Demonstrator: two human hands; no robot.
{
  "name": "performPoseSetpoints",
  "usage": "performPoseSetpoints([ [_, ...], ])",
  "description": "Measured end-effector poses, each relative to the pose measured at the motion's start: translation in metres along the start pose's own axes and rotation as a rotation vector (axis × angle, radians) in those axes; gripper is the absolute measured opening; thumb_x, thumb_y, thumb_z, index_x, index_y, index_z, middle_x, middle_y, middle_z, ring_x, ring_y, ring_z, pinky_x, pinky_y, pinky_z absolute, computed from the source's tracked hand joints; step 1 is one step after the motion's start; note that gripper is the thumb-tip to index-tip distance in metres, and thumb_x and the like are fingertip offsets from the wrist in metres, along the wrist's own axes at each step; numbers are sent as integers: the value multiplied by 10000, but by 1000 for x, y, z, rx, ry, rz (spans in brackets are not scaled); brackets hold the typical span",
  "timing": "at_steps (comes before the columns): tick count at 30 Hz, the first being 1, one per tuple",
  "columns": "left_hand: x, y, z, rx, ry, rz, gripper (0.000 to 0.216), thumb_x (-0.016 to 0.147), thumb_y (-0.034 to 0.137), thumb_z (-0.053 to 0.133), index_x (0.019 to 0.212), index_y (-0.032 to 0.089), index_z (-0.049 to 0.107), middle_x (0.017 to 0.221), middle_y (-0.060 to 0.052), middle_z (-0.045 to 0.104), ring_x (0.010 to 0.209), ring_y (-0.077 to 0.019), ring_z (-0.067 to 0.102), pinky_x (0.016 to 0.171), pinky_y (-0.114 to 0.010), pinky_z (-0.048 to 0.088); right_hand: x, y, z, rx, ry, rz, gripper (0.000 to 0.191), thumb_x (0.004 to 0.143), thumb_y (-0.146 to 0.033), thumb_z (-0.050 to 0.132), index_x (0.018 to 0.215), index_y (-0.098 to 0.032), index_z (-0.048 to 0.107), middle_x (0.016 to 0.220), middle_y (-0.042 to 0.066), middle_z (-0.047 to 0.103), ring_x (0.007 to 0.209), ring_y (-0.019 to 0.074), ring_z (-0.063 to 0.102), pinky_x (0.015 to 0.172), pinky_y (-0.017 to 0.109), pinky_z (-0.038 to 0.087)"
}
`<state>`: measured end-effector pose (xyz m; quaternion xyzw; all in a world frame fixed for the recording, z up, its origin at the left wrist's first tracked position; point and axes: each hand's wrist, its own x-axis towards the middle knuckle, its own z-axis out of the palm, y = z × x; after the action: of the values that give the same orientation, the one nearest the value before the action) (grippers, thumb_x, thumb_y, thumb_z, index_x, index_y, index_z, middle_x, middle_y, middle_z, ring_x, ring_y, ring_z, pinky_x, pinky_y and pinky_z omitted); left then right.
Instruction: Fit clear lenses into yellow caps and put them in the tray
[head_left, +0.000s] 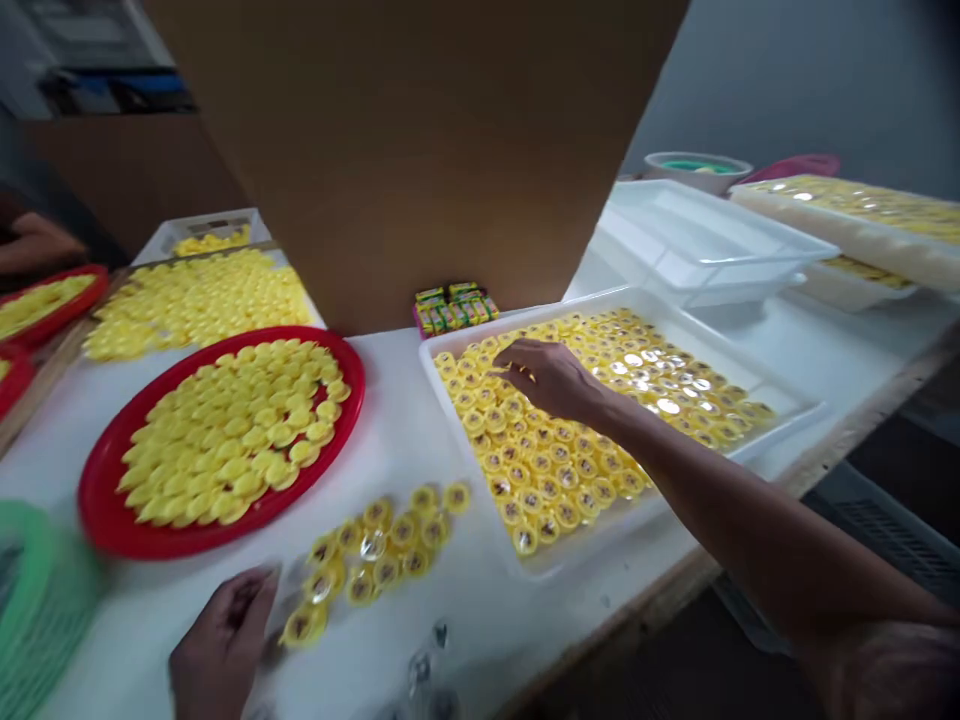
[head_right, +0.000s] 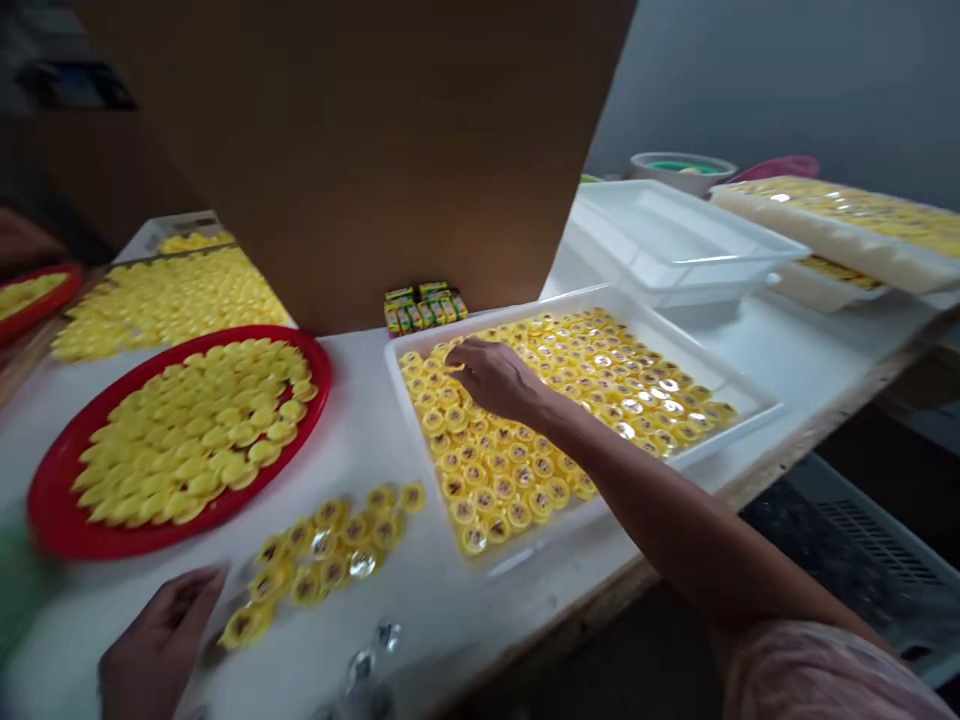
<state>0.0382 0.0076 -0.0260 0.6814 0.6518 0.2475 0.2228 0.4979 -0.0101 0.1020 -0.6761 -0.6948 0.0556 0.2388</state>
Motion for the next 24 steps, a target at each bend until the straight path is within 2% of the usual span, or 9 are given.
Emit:
performPoseSetpoints([
  [4, 3, 6, -2, -93, 4, -35, 407, 702, 579, 548, 883, 220, 610, 809, -7, 659, 750, -211, 613, 701, -290, 470, -26, -72, 25, 80, -233, -169, 187, 831, -120, 487, 950, -167, 623, 941, 44, 619, 837, 152, 580, 757, 256, 429],
  [8, 3, 10, 0, -103, 12, -16, 381, 707, 566, 555, 842, 216, 616, 768, -11, 653, 710, -201, 607, 672, -286, 451, -43, -106, 53, -74, -410, -278, 322, 753, -47, 528, 1052, -154, 578, 987, 79, 588, 839, 169, 573, 704, 265, 439],
  [13, 2, 5, 0, -110, 30, 27, 350, 741, 551, 553, 810, 214, 616, 748, -8, 650, 681, -189, 604, 626, -268, 437, -48, -123, 78, -367, -439, -324, 428, 761, 2, 450, 1163, -136, 502, 924, 118, 567, 804, 202, 551, 647, 294, 425],
  [17, 2, 4, 1, -107, 32, 35, 320, 758, 540, 550, 791, 227, 610, 733, 12, 643, 661, -174, 598, 602, -250, 431, -42, -130, 89, -402, -475, -335, 488, 813, -28, 433, 1267, -206, 441, 916, 103, 571, 718, 175, 546, 606, 282, 398],
  [20, 2, 7, -1, -114, 18, 25, 313, 756, 536, 538, 778, 231, 603, 722, 19, 639, 657, -172, 594, 603, -249, 430, -37, -130, 93, -408, -501, -358, 492, 834, -43, 425, 1270, -268, 445, 944, 92, 561, 734, 165, 539, 589, 267, 379],
  [24, 1, 11, -4, -85, 13, -7, 332, 723, 563, 521, 779, 245, 600, 742, 24, 642, 681, -180, 598, 610, -259, 429, -41, -127, 95, -447, -429, -379, 390, 844, -86, 438, 1193, -251, 498, 957, 94, 547, 820, 192, 520, 619, 282, 378],
])
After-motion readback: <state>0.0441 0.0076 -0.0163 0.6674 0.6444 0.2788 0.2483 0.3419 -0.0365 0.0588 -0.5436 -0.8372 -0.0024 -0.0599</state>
